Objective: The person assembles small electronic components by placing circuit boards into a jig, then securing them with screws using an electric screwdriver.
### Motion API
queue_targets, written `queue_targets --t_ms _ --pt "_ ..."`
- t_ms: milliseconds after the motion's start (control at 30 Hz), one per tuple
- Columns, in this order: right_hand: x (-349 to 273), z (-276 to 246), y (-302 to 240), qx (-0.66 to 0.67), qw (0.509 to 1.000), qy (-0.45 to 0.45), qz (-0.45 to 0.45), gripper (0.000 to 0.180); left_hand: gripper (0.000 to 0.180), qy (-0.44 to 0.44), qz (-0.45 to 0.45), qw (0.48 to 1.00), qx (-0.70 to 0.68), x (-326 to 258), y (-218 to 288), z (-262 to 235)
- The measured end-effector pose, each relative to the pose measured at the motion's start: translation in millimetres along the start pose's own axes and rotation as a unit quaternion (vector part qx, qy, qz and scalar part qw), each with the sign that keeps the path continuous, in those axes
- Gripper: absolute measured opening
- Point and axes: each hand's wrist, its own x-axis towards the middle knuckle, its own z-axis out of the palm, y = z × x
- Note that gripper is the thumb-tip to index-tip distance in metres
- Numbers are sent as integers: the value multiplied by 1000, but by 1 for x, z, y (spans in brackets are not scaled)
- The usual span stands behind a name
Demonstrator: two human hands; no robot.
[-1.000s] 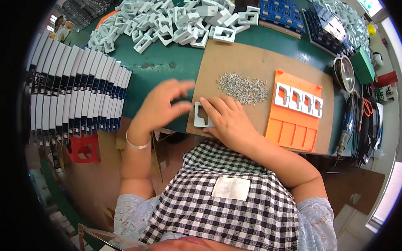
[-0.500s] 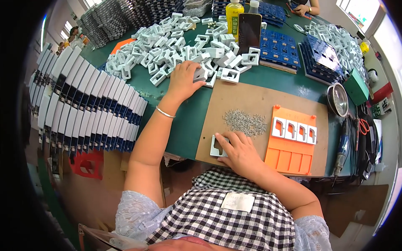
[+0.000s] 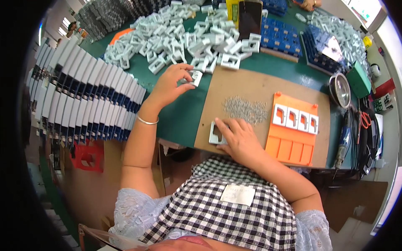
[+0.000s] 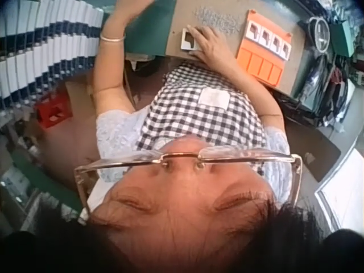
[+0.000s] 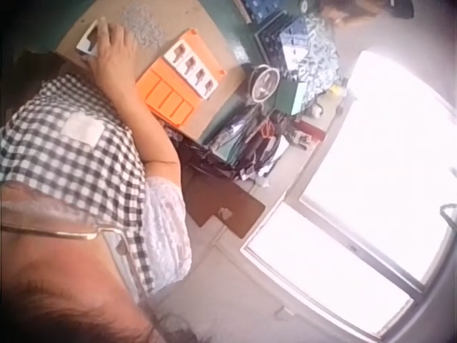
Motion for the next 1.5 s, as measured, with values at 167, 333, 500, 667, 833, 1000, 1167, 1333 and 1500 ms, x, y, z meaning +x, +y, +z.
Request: queue_targets --t_ms 167,333,500,667,833,1000,1167,1333,1500 --pt "1 -1 -2 1 1000 6 4 87 20 -38 -149 952 -265 -52 24 1" --pt "1 3 0 4 1000 15 6 92 30 -179 -301 832 -429 -62 29 7" --pt "-1 7 0 -3 999 46 3 92 25 -195 -281 872 -349 -62 46 28" --pt "1 6 -2 -11 999 41 4 92 23 -43 -48 998 -11 -72 50 38" --pt "1 5 0 -16 999 44 6 92 43 -105 -119 986 -56 -73 66 27" --pt "0 3 -2 -12 999 33 3 93 47 -128 -52 990 19 -71 59 11" --pt "-3 -2 -2 -11 1000 21 6 91 45 -262 71 962 -34 -72 54 7" --pt "-3 -8 -4 -42 999 8 7 93 47 -243 20 945 -221 -68 58 31" --pt "7 -7 -25 -142 988 -33 54 87 44 -176 73 969 -157 -54 46 30"
